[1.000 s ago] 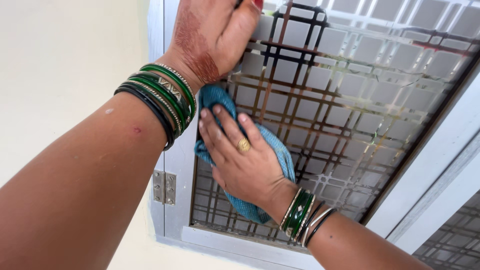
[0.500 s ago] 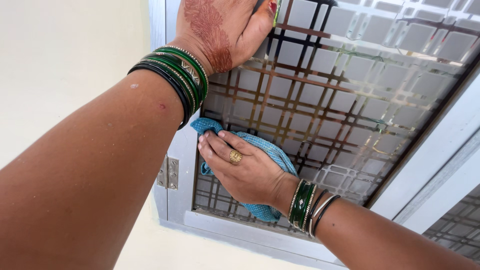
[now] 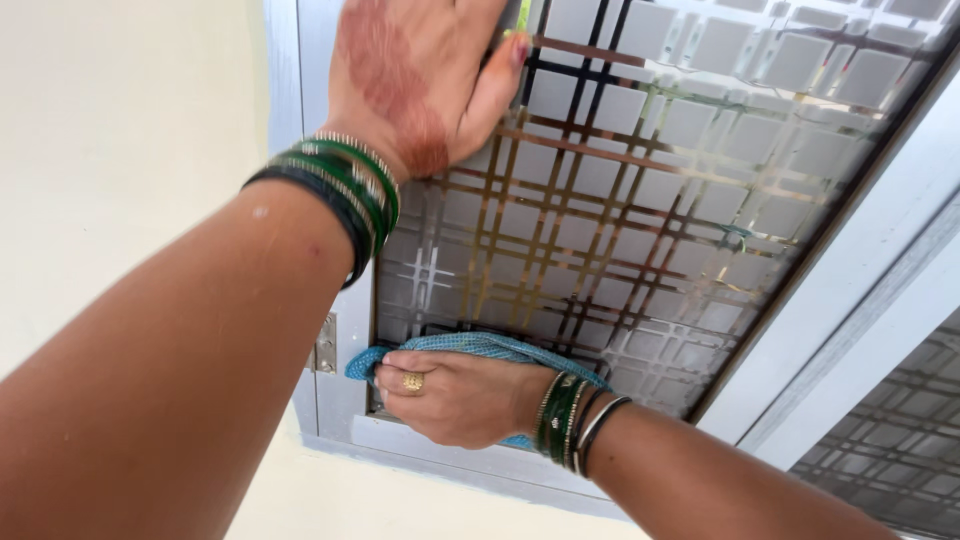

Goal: The person cleans a window by wiping its frame and patterned glass panels with a cloth.

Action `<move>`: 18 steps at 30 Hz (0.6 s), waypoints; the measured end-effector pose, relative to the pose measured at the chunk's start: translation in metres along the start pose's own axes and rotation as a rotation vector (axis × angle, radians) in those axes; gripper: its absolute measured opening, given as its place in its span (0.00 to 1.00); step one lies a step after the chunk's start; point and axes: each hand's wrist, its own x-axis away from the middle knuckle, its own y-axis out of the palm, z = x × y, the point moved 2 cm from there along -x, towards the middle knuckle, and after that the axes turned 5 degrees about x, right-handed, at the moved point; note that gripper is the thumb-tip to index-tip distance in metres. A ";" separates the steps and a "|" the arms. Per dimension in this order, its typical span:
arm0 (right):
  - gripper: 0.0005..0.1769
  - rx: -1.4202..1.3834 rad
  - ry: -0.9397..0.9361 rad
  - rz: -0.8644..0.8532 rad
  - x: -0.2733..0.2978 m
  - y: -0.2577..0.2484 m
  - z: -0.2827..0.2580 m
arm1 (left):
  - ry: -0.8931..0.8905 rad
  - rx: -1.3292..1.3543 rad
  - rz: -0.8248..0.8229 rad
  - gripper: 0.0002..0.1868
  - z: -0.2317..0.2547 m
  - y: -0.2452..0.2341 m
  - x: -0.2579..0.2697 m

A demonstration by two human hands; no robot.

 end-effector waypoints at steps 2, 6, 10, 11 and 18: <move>0.16 0.026 0.021 0.043 0.000 0.001 -0.007 | -0.076 0.054 -0.122 0.17 0.013 -0.005 0.020; 0.19 -0.150 0.084 0.112 0.001 0.012 -0.006 | 0.049 0.040 -0.232 0.36 0.050 0.004 0.063; 0.21 -0.442 0.166 -0.011 -0.002 0.024 -0.011 | -0.031 -0.101 -0.392 0.40 0.076 0.020 0.106; 0.21 -0.451 0.171 -0.012 -0.003 0.025 -0.013 | -0.030 -0.093 -0.400 0.40 0.075 0.022 0.111; 0.27 -0.265 0.132 0.011 -0.002 0.020 -0.039 | 0.019 -0.134 -0.375 0.39 0.072 0.025 0.120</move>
